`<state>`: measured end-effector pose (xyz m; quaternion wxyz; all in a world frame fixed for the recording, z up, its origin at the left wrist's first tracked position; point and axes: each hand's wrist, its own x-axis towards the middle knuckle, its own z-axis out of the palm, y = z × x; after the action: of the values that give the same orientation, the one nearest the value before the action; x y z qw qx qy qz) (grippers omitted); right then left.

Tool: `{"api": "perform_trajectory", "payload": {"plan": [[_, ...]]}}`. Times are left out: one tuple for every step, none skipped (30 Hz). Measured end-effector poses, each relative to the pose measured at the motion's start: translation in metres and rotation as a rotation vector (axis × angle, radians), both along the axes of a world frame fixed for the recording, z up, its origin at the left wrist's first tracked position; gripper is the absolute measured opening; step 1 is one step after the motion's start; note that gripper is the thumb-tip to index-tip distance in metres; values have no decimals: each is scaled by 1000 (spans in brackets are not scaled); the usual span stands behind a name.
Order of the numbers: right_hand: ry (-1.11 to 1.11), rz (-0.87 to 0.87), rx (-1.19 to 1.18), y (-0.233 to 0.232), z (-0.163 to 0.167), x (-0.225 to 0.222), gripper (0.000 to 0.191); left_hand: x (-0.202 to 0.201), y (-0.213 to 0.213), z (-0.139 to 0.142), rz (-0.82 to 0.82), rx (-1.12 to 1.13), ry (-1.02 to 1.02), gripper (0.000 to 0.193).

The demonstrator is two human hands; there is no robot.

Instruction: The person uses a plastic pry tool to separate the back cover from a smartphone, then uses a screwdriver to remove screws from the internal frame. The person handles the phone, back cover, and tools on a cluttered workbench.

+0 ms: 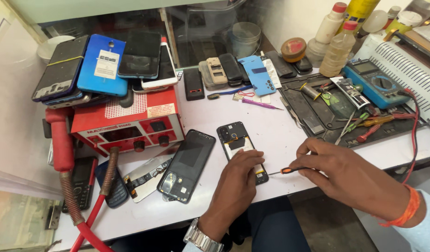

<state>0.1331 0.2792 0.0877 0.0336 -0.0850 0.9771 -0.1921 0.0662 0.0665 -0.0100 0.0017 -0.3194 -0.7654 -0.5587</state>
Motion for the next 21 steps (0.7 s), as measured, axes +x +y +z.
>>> {"api": "perform_trajectory", "payload": {"plan": [[-8, -10, -20, -1, 1, -2, 21, 1, -1, -1, 2, 4, -3, 26], [-16, -21, -37, -1, 3, -3, 17, 2, -2, -1, 2, 11, -6, 26], [-10, -44, -47, -2, 3, -4, 18, 4, -2, -1, 2, 17, -13, 26], [-7, -66, -58, -3, 3, -5, 19, 7, -2, -1, 13, 7, -22, 25], [0, -89, -69, -5, 3, -6, 20, 7, -2, -1, 22, -3, -28, 25], [-26, -134, -84, -6, 4, -8, 21, 7, -2, -1, 31, -11, -30, 24], [-55, -179, -99, -9, 3, -10, 23, 6, -3, 0, 29, -1, -37, 23], [-83, -225, -114, -10, 2, -11, 24, 5, -3, 1, 26, 10, -43, 23], [-46, -166, -193, -12, 1, -12, 23, 4, -3, 2, 23, 20, -47, 22], [-9, -108, -270, -14, -1, -13, 22, 2, -3, 3, 9, 29, -39, 21], [29, -50, -347, -15, -4, -13, 20, 0, -3, 3, -4, 38, -30, 20], [25, -128, -341, -15, -6, -13, 28, -1, -3, 4, -16, 46, -21, 19], [22, -203, -336, -16, -10, -12, 36, -3, -4, 5, -31, 49, -78, 21], [19, -279, -330, -15, -14, -12, 44, -4, -5, 5, -45, 52, -135, 22], [59, -268, -380, -15, -19, -10, 45, -5, -5, 5, -60, 55, -194, 24], [99, -260, -428, -15, -24, -8, 46, -5, -6, 5, -65, 72, -190, 25], [139, -252, -477, -14, -29, -7, 47, -5, -6, 5, -70, 90, -186, 25], [189, -228, -477, -15, -34, -6, 46, -5, -7, 5, -74, 105, -180, 26], [238, -205, -476, -15, -38, -4, 45, -5, -7, 5, -71, 98, -186, 26], [289, -184, -474, -15, -41, -3, 43, -4, -8, 5, -69, 90, -191, 26], [296, -174, -473, -15, -43, -3, 43, -4, -8, 5, -69, 83, -196, 26]]}}
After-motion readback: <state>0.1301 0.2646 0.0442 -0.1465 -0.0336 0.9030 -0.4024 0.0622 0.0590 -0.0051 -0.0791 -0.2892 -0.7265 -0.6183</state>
